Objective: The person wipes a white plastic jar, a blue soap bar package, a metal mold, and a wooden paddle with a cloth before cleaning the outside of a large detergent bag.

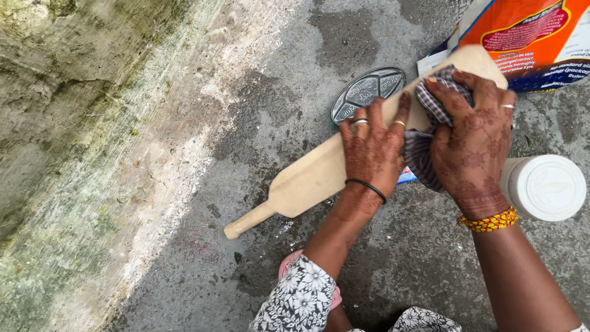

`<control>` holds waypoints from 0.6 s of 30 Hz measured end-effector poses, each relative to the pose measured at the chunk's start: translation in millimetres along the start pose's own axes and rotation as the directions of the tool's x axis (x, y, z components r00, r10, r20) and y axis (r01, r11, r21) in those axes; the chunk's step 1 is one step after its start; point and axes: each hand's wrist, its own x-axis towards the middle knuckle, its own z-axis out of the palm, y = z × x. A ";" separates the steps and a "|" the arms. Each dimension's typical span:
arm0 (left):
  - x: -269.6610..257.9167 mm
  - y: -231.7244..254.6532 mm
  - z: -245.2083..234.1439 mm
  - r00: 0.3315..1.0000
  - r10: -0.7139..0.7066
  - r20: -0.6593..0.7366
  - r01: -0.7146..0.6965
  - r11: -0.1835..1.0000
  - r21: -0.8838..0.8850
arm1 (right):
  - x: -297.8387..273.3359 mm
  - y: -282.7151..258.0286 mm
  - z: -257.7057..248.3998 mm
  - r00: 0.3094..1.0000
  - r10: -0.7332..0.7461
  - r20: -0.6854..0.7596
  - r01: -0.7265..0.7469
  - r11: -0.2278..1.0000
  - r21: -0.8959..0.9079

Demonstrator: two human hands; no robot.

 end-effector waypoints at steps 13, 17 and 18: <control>-28.2 22.6 102.0 0.937 0.096 0.336 -0.167 0.968 0.188 | -75.9 51.4 44.6 0.955 0.250 0.159 -0.261 0.964 0.054; -32.0 13.5 88.3 0.975 0.148 0.168 -0.177 0.970 0.169 | -72.5 51.8 43.4 0.944 0.272 0.184 -0.287 0.956 0.058; -34.5 8.3 80.5 0.971 0.108 0.213 -0.126 0.989 0.072 | -70.3 48.6 42.6 0.938 0.290 0.191 -0.307 0.949 0.066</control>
